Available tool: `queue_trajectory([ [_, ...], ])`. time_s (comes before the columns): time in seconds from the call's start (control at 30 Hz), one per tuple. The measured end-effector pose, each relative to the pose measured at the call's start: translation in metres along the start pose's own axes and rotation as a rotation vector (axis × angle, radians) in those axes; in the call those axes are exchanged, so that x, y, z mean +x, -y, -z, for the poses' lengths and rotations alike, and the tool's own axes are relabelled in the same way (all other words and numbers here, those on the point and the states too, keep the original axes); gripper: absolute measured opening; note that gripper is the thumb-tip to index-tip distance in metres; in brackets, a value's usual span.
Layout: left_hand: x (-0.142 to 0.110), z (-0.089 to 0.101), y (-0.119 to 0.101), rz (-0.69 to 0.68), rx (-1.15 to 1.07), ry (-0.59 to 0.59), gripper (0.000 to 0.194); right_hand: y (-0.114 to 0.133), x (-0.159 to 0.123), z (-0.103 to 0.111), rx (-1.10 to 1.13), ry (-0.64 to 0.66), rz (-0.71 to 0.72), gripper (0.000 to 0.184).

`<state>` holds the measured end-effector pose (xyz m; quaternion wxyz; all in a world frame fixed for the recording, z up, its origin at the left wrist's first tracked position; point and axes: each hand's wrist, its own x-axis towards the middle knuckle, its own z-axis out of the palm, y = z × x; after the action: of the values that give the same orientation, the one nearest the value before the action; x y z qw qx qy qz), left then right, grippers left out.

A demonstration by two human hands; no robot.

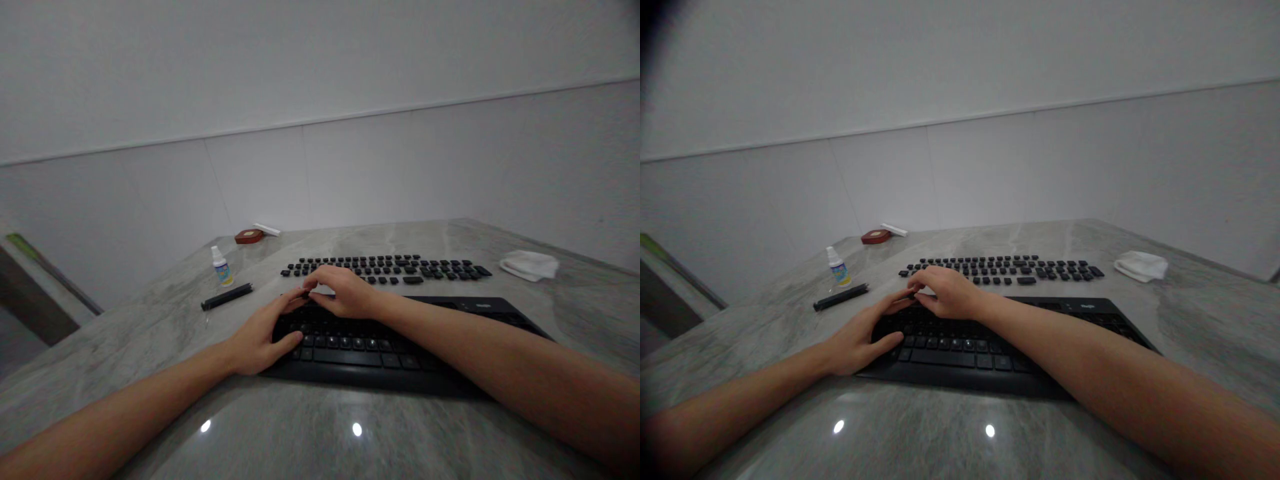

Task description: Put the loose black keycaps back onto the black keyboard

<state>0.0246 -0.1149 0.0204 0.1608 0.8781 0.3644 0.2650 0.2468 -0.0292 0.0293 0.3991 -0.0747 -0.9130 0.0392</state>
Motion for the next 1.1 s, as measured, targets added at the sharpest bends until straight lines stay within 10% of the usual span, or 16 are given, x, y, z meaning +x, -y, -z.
queue_trajectory([
  [0.63, -0.0016, -0.0006, 0.0026, -0.073, 0.002, 0.039, 0.073, 0.0013, 0.0011, -0.0009, 0.026, -0.006, 0.038, 0.025],
  [1.1, -0.0012, 0.004, -0.003, -0.087, 0.119, 0.052, 0.042, 0.0084, -0.0025, 0.0037, 0.224, 0.178, 0.076, 0.017],
])
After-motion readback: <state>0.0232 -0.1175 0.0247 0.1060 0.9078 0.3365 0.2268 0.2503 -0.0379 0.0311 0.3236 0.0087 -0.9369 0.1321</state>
